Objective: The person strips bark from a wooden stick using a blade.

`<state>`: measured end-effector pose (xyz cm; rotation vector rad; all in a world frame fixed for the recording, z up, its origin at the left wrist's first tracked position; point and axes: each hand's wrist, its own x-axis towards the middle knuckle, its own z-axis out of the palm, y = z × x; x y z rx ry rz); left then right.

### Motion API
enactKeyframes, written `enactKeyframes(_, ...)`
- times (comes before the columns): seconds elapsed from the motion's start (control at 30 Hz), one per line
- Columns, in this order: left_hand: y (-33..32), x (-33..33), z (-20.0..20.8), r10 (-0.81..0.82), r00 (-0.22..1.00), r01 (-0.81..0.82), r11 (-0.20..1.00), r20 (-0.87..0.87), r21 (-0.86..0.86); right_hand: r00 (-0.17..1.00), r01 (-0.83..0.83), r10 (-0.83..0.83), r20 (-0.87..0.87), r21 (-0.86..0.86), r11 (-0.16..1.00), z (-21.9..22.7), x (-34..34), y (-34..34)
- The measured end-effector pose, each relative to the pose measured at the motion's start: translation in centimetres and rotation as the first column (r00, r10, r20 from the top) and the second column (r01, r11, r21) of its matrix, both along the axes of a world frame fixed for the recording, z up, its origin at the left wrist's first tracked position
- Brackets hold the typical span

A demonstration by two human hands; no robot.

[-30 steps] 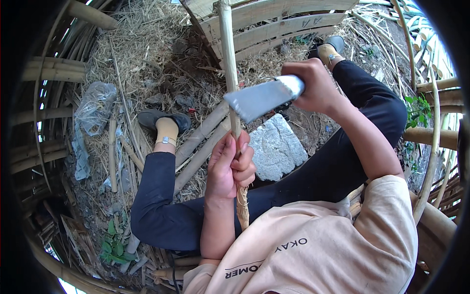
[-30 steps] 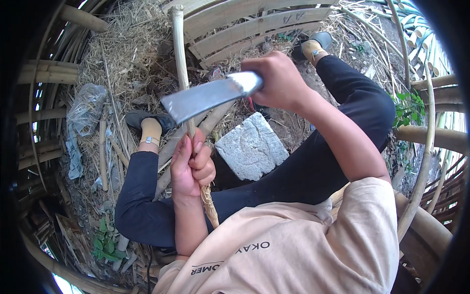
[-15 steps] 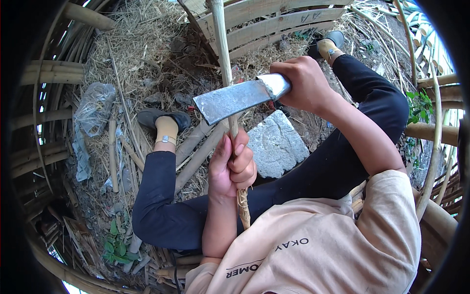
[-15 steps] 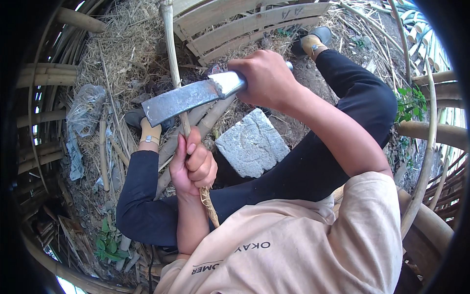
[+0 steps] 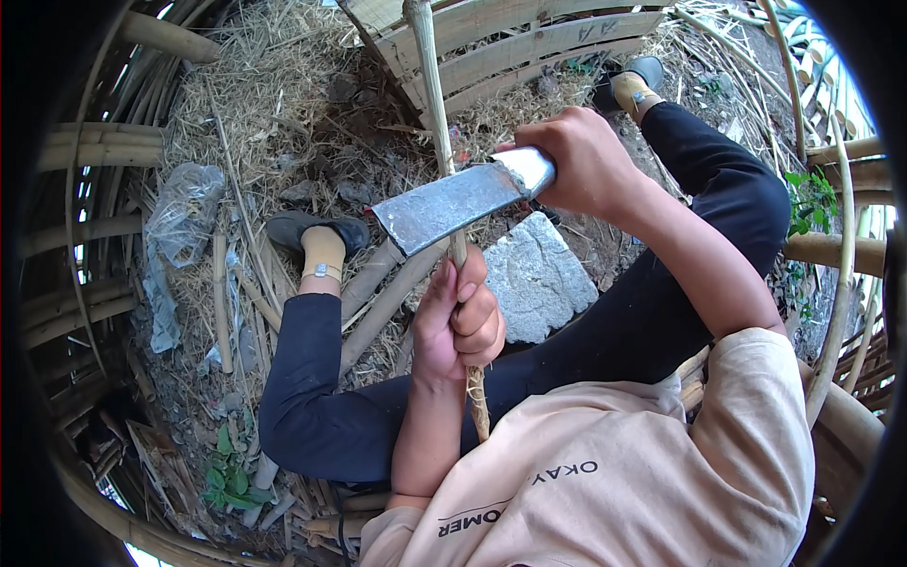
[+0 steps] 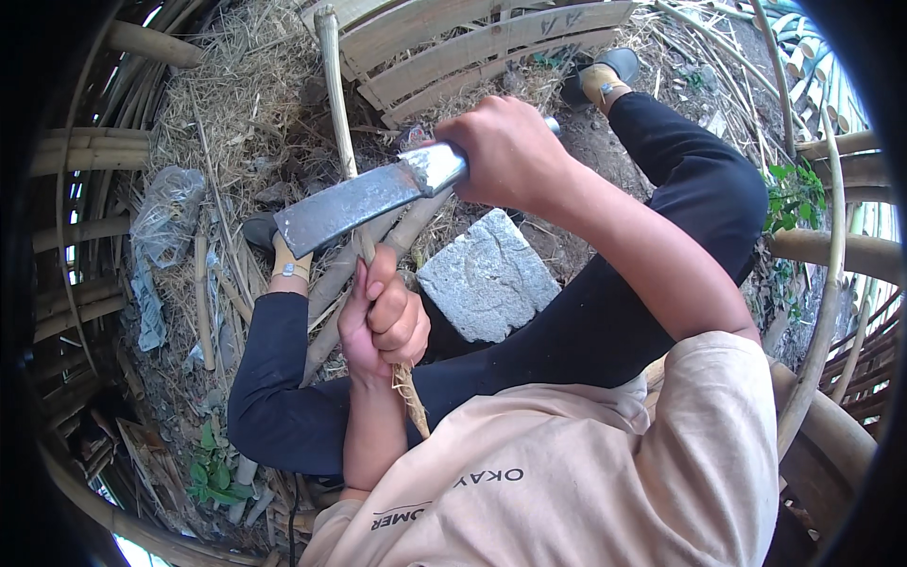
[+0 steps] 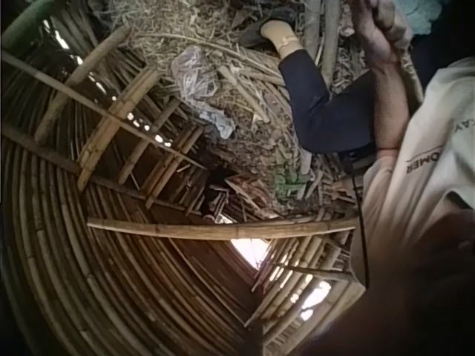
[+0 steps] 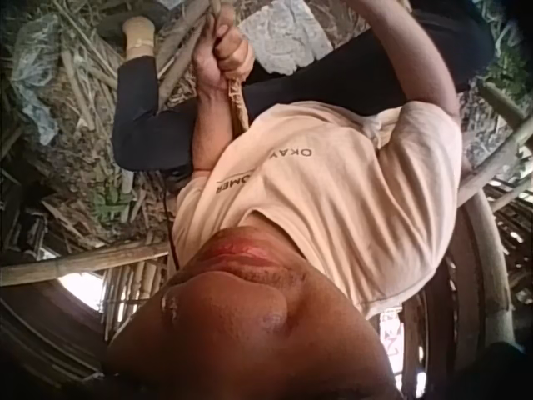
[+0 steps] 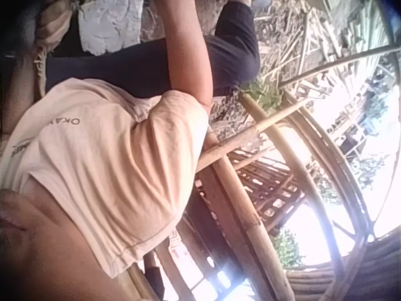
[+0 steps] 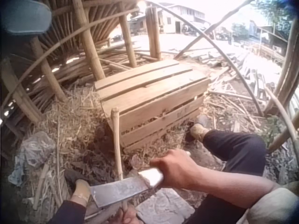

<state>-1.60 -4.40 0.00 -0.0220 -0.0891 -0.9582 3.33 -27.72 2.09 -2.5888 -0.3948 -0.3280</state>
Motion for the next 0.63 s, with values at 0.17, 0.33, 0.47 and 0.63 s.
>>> enactKeyframes(0.17,-0.3,-0.6,-0.1,0.029,0.998,-0.034,0.995,0.053,0.091,0.937,0.327,-0.301,0.176,-0.144,0.934,-1.7,2.4,-1.7)
enactKeyframes(0.33,-0.7,-1.1,0.5,-0.013,0.986,-0.01,0.99,0.166,0.139,0.832,0.429,-0.352,0.43,-0.097,0.898,2.3,3.6,-7.5)
enactKeyframes(0.47,0.5,-0.2,0.1,0.014,0.994,-0.022,0.997,0.11,0.076,0.912,0.066,-0.084,0.401,0.06,0.996,0.1,2.1,-5.9)
enactKeyframes(0.63,0.5,0.1,0.1,0.004,0.984,-0.027,0.991,0.177,0.129,0.978,-0.066,0.063,0.2,0.007,0.998,-1.4,1.3,-2.6)
